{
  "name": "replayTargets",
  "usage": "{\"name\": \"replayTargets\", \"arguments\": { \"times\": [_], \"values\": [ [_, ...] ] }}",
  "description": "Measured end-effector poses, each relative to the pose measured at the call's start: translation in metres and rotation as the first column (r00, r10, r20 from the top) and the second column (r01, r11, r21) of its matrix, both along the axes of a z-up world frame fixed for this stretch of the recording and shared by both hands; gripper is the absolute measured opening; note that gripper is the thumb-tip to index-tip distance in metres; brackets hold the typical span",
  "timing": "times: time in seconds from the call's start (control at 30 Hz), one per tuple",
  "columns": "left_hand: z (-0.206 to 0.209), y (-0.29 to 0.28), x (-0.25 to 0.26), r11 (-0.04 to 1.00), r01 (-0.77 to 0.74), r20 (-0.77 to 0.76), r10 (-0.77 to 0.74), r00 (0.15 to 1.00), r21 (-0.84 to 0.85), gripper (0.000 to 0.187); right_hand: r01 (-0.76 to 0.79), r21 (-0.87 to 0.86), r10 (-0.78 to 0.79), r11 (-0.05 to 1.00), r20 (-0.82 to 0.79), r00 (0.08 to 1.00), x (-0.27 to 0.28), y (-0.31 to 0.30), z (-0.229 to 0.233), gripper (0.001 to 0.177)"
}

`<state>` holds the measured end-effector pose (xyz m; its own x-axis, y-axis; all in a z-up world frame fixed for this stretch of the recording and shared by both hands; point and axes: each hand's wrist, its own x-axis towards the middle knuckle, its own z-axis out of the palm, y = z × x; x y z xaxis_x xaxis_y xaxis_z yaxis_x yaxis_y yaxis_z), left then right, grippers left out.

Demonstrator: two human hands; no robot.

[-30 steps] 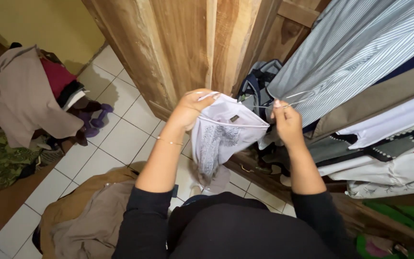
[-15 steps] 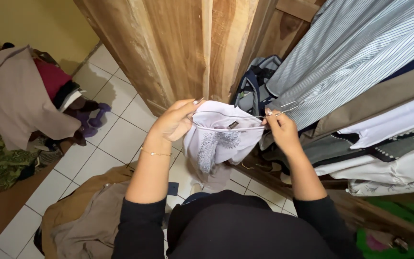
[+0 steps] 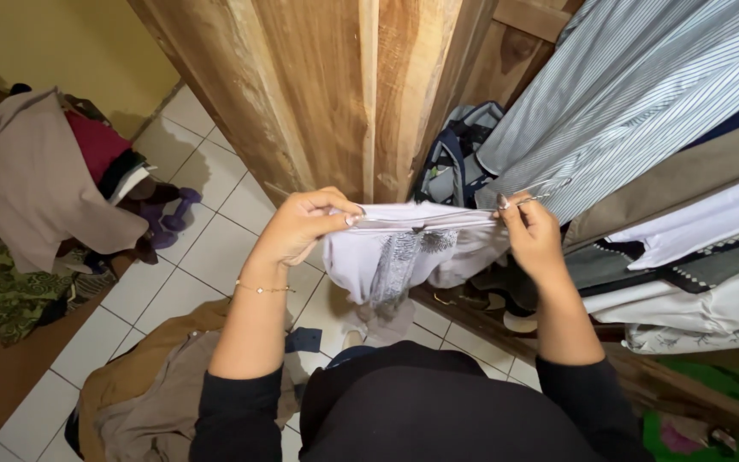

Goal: The person picks up various clothes from a pile on the floor, places them onto hangers, and hangs them inside a wooden wardrobe.

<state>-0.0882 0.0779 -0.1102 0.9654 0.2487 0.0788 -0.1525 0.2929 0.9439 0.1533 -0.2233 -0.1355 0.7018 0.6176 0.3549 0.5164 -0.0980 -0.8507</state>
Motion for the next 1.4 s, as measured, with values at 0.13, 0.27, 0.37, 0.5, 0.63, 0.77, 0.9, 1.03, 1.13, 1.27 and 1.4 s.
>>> {"name": "replayTargets", "arguments": {
  "times": [0.13,0.27,0.37,0.5,0.63,0.77,0.9,1.03,1.13,1.27,1.4],
  "values": [
    [0.008,-0.001,0.002,0.991,-0.058,-0.109,0.044,0.993,-0.122,0.02,-0.001,0.026,0.002,1.0,-0.041,0.999,-0.003,-0.003,0.0,0.028],
    [0.029,-0.007,0.001,0.952,0.063,-0.048,-0.081,0.996,-0.301,0.031,-0.094,0.122,0.102,0.988,-0.064,0.993,0.003,-0.01,-0.006,0.026],
    [0.053,-0.024,-0.003,0.951,0.166,-0.002,-0.173,0.985,-0.263,0.039,-0.083,0.194,0.11,0.977,-0.131,0.985,0.009,-0.01,-0.013,0.023],
    [0.081,-0.056,-0.011,0.988,0.149,-0.04,-0.151,0.988,-0.039,0.038,-0.03,0.184,0.048,0.982,-0.097,0.994,0.009,0.001,-0.023,0.019],
    [0.088,-0.064,-0.008,0.983,0.126,-0.086,-0.115,0.99,0.137,0.031,0.066,0.233,-0.054,0.97,-0.059,0.997,-0.001,0.021,-0.027,0.013],
    [0.073,-0.042,-0.009,0.994,0.066,-0.058,-0.062,0.996,0.084,0.035,0.122,0.285,-0.076,0.951,-0.167,0.983,-0.008,0.026,-0.02,0.012],
    [0.041,-0.024,-0.01,0.994,-0.063,-0.174,0.078,0.982,0.087,0.032,0.047,0.28,-0.083,0.959,0.118,0.989,-0.005,0.016,-0.004,0.014],
    [0.002,-0.008,-0.006,0.949,-0.175,-0.242,0.11,0.964,-0.261,0.044,0.117,0.297,-0.092,0.948,-0.096,0.991,-0.015,0.014,0.005,0.012],
    [-0.033,-0.01,0.004,0.971,-0.217,-0.221,0.191,0.956,-0.099,0.049,0.079,0.186,-0.109,0.979,0.158,0.981,-0.025,0.013,0.016,0.012],
    [-0.061,-0.025,0.013,0.881,-0.331,-0.162,0.4,0.902,0.338,0.038,0.046,0.131,-0.094,0.99,0.385,0.918,-0.035,0.017,0.027,0.008],
    [-0.048,-0.048,0.009,0.295,-0.464,0.224,0.588,0.777,0.835,0.041,0.06,0.069,-0.082,0.996,0.393,0.916,-0.04,0.014,0.028,0.005]
  ]
}}
